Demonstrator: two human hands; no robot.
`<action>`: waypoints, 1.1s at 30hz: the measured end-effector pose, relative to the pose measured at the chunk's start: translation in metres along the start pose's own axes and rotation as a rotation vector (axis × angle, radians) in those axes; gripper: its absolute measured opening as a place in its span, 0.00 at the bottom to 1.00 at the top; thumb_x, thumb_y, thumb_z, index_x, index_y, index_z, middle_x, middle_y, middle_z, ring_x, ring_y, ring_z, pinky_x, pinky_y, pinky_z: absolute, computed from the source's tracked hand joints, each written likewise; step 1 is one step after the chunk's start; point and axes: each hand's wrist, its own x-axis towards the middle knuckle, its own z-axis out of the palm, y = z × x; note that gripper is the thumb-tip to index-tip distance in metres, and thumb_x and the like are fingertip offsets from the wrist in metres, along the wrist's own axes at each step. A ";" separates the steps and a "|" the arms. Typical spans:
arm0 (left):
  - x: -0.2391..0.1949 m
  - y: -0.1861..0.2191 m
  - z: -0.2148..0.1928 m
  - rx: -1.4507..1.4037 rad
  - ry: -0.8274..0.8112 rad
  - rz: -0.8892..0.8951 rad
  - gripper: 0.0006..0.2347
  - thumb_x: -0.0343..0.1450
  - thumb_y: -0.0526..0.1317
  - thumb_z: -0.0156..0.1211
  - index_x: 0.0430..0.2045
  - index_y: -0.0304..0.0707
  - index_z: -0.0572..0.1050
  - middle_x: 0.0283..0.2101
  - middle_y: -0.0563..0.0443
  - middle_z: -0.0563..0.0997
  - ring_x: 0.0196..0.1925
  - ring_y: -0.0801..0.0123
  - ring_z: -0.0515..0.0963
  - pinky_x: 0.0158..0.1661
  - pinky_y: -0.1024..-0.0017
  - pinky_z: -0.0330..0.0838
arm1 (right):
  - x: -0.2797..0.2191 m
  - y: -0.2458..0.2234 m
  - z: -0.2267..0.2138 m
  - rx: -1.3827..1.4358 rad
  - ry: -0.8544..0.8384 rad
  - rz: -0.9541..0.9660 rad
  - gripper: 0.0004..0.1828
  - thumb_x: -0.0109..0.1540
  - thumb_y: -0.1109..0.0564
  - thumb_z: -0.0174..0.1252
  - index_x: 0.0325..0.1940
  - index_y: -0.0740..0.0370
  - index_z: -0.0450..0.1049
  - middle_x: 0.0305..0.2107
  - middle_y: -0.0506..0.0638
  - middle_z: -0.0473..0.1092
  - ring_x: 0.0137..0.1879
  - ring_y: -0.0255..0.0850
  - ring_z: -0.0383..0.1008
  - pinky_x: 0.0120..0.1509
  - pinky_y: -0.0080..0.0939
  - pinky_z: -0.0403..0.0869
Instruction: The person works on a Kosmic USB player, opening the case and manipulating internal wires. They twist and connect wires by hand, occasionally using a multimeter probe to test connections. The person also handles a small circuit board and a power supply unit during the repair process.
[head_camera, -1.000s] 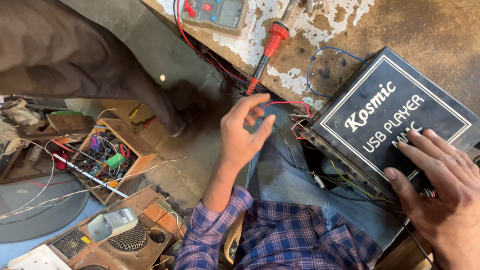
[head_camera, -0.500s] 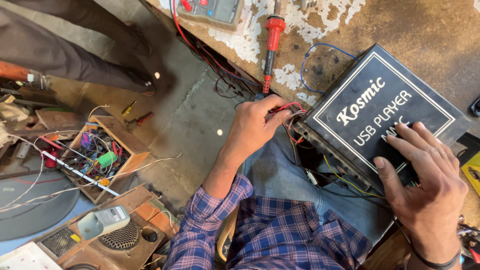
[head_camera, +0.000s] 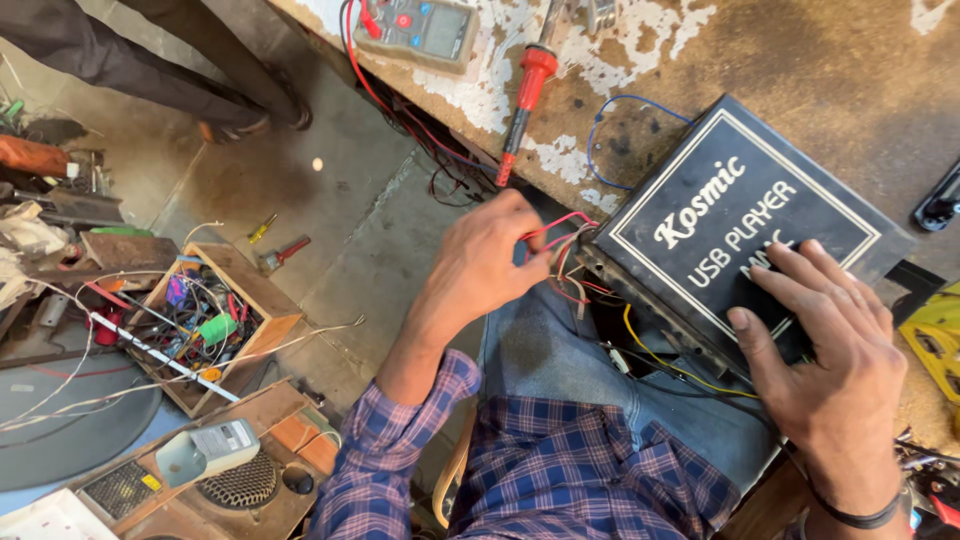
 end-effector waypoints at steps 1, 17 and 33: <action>-0.001 0.002 -0.001 0.087 0.048 -0.022 0.07 0.62 0.37 0.69 0.21 0.40 0.73 0.31 0.49 0.77 0.35 0.55 0.79 0.33 0.59 0.73 | 0.000 0.000 -0.001 0.007 0.001 -0.002 0.19 0.63 0.55 0.67 0.58 0.60 0.78 0.58 0.52 0.74 0.72 0.48 0.70 0.78 0.49 0.67; -0.007 0.001 -0.073 0.572 0.590 0.144 0.08 0.74 0.31 0.68 0.46 0.36 0.80 0.47 0.46 0.83 0.47 0.56 0.84 0.48 0.62 0.80 | -0.004 0.010 0.003 0.016 0.033 -0.025 0.17 0.64 0.53 0.67 0.55 0.61 0.78 0.58 0.51 0.75 0.73 0.45 0.71 0.74 0.45 0.67; 0.062 -0.019 -0.047 0.710 0.386 0.247 0.30 0.77 0.42 0.47 0.77 0.31 0.50 0.81 0.47 0.45 0.81 0.56 0.53 0.78 0.59 0.52 | -0.005 0.008 0.003 0.020 0.031 -0.020 0.19 0.63 0.52 0.65 0.57 0.59 0.78 0.58 0.51 0.74 0.75 0.48 0.69 0.77 0.49 0.66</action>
